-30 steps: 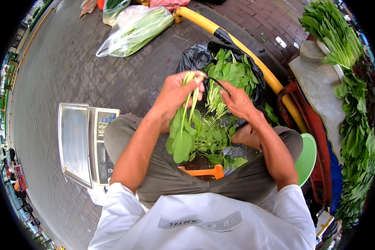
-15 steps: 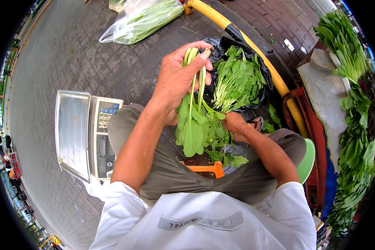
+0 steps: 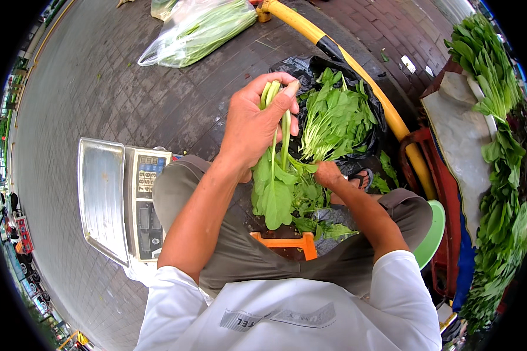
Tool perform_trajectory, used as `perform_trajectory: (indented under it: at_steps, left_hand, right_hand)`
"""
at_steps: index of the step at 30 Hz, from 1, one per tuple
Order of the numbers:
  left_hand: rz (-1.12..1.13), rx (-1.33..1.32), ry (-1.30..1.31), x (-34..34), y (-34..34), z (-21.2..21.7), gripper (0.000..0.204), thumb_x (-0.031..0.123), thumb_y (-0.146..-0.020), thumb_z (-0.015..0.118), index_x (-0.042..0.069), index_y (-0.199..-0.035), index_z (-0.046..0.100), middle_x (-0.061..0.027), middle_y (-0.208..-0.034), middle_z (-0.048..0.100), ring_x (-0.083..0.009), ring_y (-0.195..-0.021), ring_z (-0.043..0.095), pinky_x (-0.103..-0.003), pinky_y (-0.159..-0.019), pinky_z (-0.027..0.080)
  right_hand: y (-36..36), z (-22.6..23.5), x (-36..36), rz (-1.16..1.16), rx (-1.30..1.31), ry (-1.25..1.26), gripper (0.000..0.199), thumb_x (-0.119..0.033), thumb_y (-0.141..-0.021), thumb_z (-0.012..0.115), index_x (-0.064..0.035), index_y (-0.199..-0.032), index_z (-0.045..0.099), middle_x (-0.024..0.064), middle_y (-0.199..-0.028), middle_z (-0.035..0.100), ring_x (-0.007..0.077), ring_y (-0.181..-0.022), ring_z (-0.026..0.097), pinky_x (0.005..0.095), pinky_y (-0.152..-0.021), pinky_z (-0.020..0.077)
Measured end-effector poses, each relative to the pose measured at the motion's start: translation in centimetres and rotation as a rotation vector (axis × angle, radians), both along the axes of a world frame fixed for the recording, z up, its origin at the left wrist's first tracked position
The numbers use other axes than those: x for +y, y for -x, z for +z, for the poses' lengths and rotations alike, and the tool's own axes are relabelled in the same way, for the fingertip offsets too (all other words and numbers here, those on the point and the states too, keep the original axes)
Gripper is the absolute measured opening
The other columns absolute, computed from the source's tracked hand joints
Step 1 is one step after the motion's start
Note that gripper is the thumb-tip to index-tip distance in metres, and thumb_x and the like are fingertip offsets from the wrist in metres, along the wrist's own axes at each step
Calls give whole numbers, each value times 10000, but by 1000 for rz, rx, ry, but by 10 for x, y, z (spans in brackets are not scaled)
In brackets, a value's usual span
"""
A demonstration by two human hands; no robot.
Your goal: The person sits on a low stool at a street-side stall and trims leafy green vegetables using a small knife. They cut the stems and remove unwanted parts, placing the trimmed pieces into a green bowl and discarding waste into a black bag. A digital scale and various bags of produce are visible nearby.
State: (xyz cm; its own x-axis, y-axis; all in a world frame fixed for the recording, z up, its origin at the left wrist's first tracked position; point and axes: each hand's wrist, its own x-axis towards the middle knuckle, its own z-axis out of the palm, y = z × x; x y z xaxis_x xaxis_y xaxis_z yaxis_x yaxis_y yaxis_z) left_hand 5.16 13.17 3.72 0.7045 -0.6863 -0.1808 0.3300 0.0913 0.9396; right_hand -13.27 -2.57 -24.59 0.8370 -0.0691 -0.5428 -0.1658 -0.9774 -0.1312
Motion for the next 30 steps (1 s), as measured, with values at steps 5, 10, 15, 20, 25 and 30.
perform_trajectory:
  at_steps: [5, 10, 15, 20, 25, 30]
  left_hand:
    - [-11, -66, -5, -6, 2, -5, 207, 187, -918, 647, 54, -1071, 607, -11, -701, 592, -75, -524, 556, -194, -404, 325]
    - [-47, -168, -19, -12, 5, -21, 178, 168, -905, 661, 35, -1017, 622, -7, -680, 607, -60, -512, 535, -197, -431, 352]
    - [-166, -249, -177, -14, 13, -35, 192, 206, -906, 662, 16, -908, 632, -26, -734, 661, -71, -588, 579, -226, -535, 440]
    - [-182, -450, -208, -23, 23, -66, 228, 205, -915, 650, -23, -926, 641, -51, -782, 689, -85, -698, 636, -235, -629, 494]
    - [-236, -625, -284, -25, 36, -61, 247, 197, -914, 648, -43, -971, 641, -52, -785, 671, -77, -743, 636, -238, -650, 493]
    - [-339, -333, -130, -28, 39, -69, 194, 126, -935, 611, -24, -1055, 637, -31, -840, 659, -78, -730, 624, -228, -645, 486]
  right_hand:
    - [-9, 31, -12, -137, -233, -107, 165, -120, -819, 582, -46, -952, 645, 174, -959, 623, 341, -813, 651, 459, -714, 522]
    - [-29, 96, -36, -463, -652, -452, 130, -119, -817, 633, -28, -905, 663, 164, -731, 601, 297, -637, 617, 444, -639, 499]
    - [-36, 193, -39, -1009, -490, -998, 126, -140, -859, 672, -17, -873, 648, -17, -578, 526, 92, -436, 504, 261, -407, 406]
    - [-24, 227, -27, -1077, -578, -1217, 107, -110, -855, 687, -15, -892, 655, -11, -562, 535, 64, -394, 460, 232, -367, 377]
    - [-24, 234, -17, -1039, -585, -1351, 116, -112, -858, 687, -9, -903, 663, -6, -570, 545, 60, -407, 473, 224, -370, 378]
    - [-24, 232, -17, -1018, -617, -1314, 137, -125, -866, 685, -6, -933, 672, -15, -574, 547, 52, -419, 473, 222, -379, 381]
